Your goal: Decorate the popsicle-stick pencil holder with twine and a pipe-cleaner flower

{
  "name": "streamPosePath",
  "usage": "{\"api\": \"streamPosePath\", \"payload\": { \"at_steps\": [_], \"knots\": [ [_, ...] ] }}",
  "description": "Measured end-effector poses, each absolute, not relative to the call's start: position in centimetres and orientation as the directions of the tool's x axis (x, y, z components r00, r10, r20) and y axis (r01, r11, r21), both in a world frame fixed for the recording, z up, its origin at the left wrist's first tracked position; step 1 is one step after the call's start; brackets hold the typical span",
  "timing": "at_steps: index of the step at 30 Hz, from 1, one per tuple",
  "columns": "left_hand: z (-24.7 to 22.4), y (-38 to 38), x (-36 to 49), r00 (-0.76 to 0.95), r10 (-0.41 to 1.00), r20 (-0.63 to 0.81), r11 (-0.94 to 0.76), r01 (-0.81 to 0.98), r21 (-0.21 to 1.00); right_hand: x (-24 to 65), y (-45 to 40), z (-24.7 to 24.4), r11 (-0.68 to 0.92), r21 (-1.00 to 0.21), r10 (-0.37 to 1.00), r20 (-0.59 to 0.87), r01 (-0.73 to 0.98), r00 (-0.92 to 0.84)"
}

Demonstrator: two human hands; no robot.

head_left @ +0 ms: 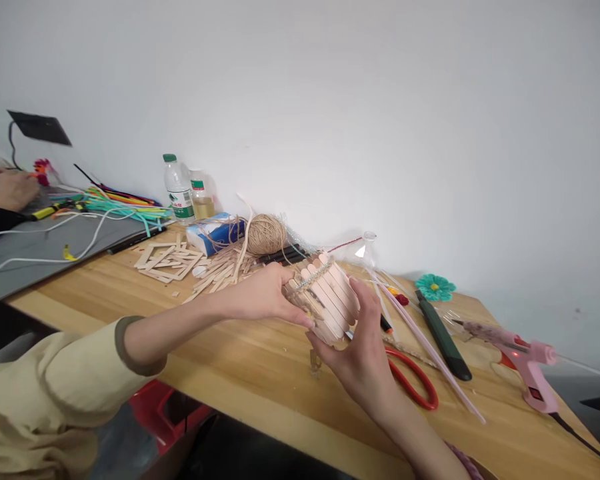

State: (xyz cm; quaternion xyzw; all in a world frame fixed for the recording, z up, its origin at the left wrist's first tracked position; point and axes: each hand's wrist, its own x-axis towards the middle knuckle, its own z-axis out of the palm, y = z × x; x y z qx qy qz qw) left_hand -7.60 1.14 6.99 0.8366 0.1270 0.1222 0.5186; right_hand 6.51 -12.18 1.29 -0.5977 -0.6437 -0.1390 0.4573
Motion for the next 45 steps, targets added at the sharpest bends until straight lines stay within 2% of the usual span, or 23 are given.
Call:
{"api": "streamPosePath", "payload": {
  "at_steps": [9,15,17,25,30,36,39,42,45],
  "knots": [
    [6.2,1.3,-7.4,0.932,0.361,0.038,-0.269,0.065,0.961,6.3,-12.2,0.8,0.237,-0.436,0.680,0.713,0.868,0.172],
    [6.3,0.9,-6.8,0.911,0.413,0.002,-0.155,0.069,0.986,6.6,-12.1,0.4,0.239,-0.570,0.759,0.614,0.786,0.215],
    [6.5,0.8,-6.7,0.909,0.417,-0.008,-0.125,0.067,0.990,6.9,-12.4,0.7,0.243,-0.581,0.793,0.580,0.777,0.186],
    [7.7,-0.3,-6.6,0.900,0.436,0.007,-0.197,0.088,0.976,7.2,-13.7,4.0,0.280,-0.534,0.710,0.674,0.798,0.202],
    [8.3,-1.2,-6.7,0.912,0.408,0.042,-0.249,0.067,0.966,6.3,-13.7,4.5,0.365,-0.544,0.673,0.715,0.755,0.190],
    [8.9,-1.7,-6.5,0.900,0.437,0.014,-0.303,0.133,0.944,5.9,-14.0,5.0,0.408,-0.522,0.600,0.772,0.749,0.212],
    [9.3,-1.8,-6.5,0.906,0.422,0.026,-0.287,0.107,0.952,6.0,-14.0,5.3,0.405,-0.645,0.655,0.699,0.648,0.287],
    [9.6,-1.9,-6.5,0.908,0.419,0.006,-0.275,0.121,0.954,6.3,-13.9,5.7,0.417,-0.809,0.744,0.565,0.413,0.356],
    [9.5,-1.6,-6.6,0.915,0.404,0.007,-0.284,0.118,0.951,7.2,-14.2,6.8,0.498,-0.850,0.718,0.517,0.174,0.466]
  ]
}}
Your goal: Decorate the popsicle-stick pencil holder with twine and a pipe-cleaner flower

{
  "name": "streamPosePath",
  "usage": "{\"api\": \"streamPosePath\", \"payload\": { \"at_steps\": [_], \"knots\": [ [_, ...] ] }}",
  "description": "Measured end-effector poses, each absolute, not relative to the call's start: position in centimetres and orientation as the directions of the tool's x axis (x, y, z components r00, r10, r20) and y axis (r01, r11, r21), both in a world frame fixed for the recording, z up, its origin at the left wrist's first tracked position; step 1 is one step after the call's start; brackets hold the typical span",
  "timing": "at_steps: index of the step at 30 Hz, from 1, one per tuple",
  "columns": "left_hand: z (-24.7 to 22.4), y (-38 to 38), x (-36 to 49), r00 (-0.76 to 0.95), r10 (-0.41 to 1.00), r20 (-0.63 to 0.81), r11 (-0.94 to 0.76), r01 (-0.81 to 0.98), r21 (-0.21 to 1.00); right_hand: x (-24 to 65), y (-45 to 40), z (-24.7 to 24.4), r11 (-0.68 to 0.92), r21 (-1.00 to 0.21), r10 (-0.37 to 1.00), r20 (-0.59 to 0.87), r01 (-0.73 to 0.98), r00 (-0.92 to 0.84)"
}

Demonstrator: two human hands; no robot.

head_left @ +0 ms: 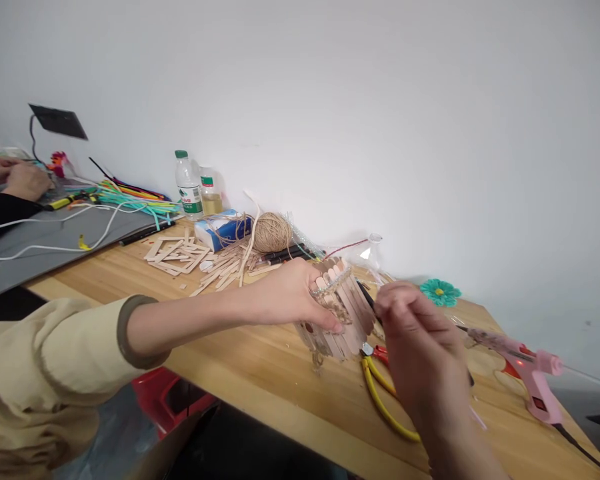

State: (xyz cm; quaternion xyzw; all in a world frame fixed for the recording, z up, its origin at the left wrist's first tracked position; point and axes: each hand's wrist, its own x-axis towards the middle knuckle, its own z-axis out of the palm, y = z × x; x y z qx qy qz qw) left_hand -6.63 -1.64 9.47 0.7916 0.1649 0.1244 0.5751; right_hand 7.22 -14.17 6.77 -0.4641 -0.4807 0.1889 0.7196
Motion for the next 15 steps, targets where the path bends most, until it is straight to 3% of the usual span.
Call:
{"api": "streamPosePath", "payload": {
  "at_steps": [4,7,11,13,15],
  "knots": [
    [8.8,-1.0,-7.0,0.923,0.384,0.024,-0.278,0.091,0.956,9.4,-15.3,9.2,0.605,-0.795,0.646,0.456,-0.046,0.612],
    [8.8,-0.9,-7.2,0.929,0.369,0.020,-0.279,0.090,0.956,10.4,-16.0,10.2,0.650,-0.757,0.589,0.448,-0.066,0.672],
    [9.5,-1.1,-7.1,0.942,0.336,-0.025,-0.346,0.148,0.927,9.9,-15.7,9.0,0.580,-0.782,0.563,0.586,0.227,0.583],
    [9.8,-1.1,-7.0,0.946,0.321,-0.037,-0.330,0.148,0.932,9.1,-15.4,7.8,0.452,-0.783,0.676,0.613,0.427,0.409],
    [10.0,-1.0,-7.0,0.952,0.304,-0.041,-0.273,0.128,0.954,8.3,-15.1,6.7,0.351,-0.752,0.817,0.537,0.559,0.210]
  ]
}}
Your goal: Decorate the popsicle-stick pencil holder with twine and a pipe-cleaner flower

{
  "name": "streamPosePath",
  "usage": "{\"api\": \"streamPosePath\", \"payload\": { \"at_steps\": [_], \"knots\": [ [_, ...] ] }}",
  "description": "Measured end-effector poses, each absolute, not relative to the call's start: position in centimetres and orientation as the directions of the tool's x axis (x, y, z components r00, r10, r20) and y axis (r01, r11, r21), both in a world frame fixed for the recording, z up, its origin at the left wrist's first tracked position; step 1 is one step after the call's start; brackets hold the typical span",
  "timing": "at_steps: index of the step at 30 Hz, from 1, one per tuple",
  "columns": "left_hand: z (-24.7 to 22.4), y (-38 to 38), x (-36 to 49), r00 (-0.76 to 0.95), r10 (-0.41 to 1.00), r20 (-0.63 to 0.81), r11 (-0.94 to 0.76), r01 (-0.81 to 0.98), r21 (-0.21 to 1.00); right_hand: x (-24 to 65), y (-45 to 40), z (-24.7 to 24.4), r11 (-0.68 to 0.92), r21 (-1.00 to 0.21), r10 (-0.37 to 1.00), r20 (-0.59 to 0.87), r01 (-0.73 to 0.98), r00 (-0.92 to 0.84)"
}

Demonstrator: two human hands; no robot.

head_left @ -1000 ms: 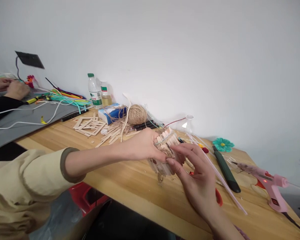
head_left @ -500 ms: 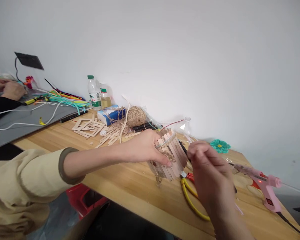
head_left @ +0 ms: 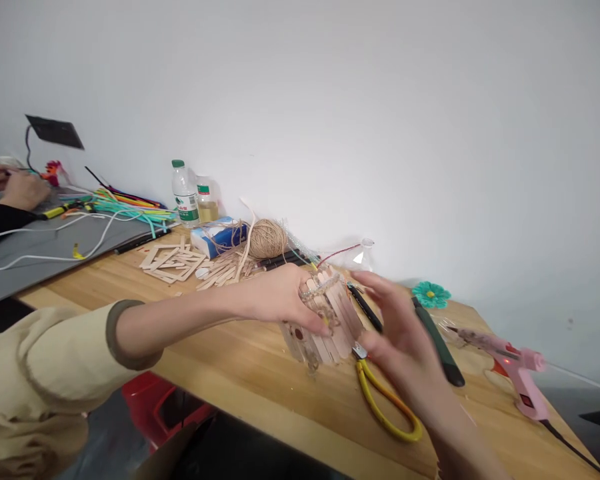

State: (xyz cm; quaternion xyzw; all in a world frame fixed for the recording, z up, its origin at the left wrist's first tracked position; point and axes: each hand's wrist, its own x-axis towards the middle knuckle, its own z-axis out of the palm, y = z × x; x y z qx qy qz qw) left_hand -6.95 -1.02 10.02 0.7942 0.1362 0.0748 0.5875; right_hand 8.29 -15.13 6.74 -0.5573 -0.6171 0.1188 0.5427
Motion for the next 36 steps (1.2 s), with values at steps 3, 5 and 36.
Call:
{"api": "streamPosePath", "payload": {
  "at_steps": [3,5,36],
  "knots": [
    [10.1,-0.7,-6.9,0.962,0.257,-0.094,-0.175,0.142,0.974,7.3,-14.7,5.5,0.312,-0.675,0.894,0.446,0.669,0.033],
    [10.0,-0.4,-7.0,0.959,0.252,-0.126,-0.152,0.168,0.974,7.0,-14.4,4.9,0.304,-0.642,0.893,0.450,0.704,0.025],
    [9.9,-0.5,-6.3,0.915,0.353,-0.195,-0.073,0.235,0.969,6.6,-13.8,2.4,0.288,-0.721,0.853,0.492,0.630,0.173]
  ]
}}
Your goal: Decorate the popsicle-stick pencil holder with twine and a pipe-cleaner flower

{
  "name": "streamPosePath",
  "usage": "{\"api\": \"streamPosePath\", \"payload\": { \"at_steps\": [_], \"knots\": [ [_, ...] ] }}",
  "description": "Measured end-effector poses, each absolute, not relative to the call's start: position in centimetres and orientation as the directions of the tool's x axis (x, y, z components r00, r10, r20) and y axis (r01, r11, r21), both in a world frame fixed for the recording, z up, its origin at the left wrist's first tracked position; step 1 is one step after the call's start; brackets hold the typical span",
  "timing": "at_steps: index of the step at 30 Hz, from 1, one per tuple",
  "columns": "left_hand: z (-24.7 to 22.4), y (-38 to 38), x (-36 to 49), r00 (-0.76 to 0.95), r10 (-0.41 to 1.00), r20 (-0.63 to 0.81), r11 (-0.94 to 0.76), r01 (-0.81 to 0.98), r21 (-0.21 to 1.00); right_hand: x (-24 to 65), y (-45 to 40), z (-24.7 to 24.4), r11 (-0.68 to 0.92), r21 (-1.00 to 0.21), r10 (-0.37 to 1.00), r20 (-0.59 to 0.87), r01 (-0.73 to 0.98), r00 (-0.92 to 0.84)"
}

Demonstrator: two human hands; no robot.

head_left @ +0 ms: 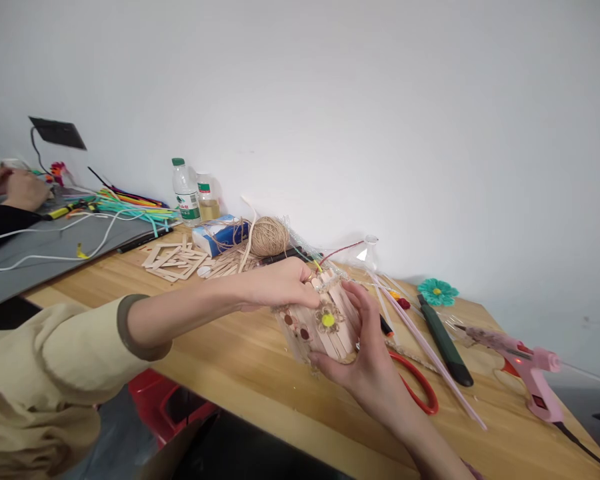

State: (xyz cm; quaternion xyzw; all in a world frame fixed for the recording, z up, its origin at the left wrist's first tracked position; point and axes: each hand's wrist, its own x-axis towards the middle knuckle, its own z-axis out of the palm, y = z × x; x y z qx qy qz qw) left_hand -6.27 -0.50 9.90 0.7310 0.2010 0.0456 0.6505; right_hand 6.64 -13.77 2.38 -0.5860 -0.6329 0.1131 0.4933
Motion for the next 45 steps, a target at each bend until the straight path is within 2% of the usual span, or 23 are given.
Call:
{"api": "streamPosePath", "payload": {
  "at_steps": [3,5,7,10,14,16,18,21,24,29,34,40,45],
  "knots": [
    [10.0,-0.2,-6.3,0.930,0.328,-0.166,0.008,0.173,0.985,6.9,-13.8,2.1,0.291,-0.783,0.861,0.465,0.550,0.205],
    [10.2,0.3,-6.3,0.928,0.359,-0.102,0.024,0.100,0.995,7.0,-13.9,2.0,0.289,-0.812,0.863,0.451,0.507,0.229],
    [10.1,1.1,-6.4,0.879,0.475,-0.036,-0.024,0.053,0.998,7.1,-13.9,2.0,0.279,-0.826,0.860,0.442,0.490,0.254],
    [9.5,2.7,-7.0,0.721,0.692,0.043,-0.088,0.025,0.996,7.1,-14.0,2.0,0.268,-0.838,0.848,0.440,0.476,0.297],
    [7.3,3.7,-8.2,0.567,0.821,0.061,0.033,-0.154,0.988,6.8,-14.1,1.9,0.292,-0.838,0.796,0.480,0.462,0.368],
    [5.8,2.8,-8.7,0.540,0.839,0.060,0.050,-0.187,0.981,6.4,-14.1,1.8,0.321,-0.824,0.758,0.519,0.468,0.394],
    [4.3,1.2,-9.0,0.569,0.822,0.012,0.150,-0.237,0.960,5.8,-14.1,1.7,0.348,-0.806,0.722,0.556,0.479,0.411],
    [2.7,-1.6,-9.0,0.792,0.611,-0.019,0.383,-0.274,0.882,4.8,-14.0,1.5,0.378,-0.773,0.691,0.602,0.510,0.401],
    [2.2,-3.3,-8.8,0.805,0.593,0.012,0.410,-0.314,0.856,4.1,-14.1,1.3,0.405,-0.676,0.641,0.690,0.615,0.337],
    [2.9,-3.5,-8.9,0.689,0.722,0.054,0.315,-0.398,0.862,4.1,-14.8,1.6,0.396,-0.533,0.606,0.763,0.748,0.223],
    [3.3,-3.1,-9.3,0.632,0.775,0.029,0.303,-0.411,0.860,5.0,-15.7,3.6,0.355,-0.372,0.379,0.896,0.858,0.231],
    [3.4,-3.3,-9.3,0.610,0.792,0.029,0.290,-0.417,0.862,5.4,-15.6,5.5,0.370,-0.179,0.396,0.918,0.912,0.020],
    [3.5,-3.4,-9.3,0.608,0.794,0.022,0.291,-0.411,0.864,5.8,-15.2,5.1,0.307,-0.010,0.373,0.921,0.952,-0.110]
  ]
}}
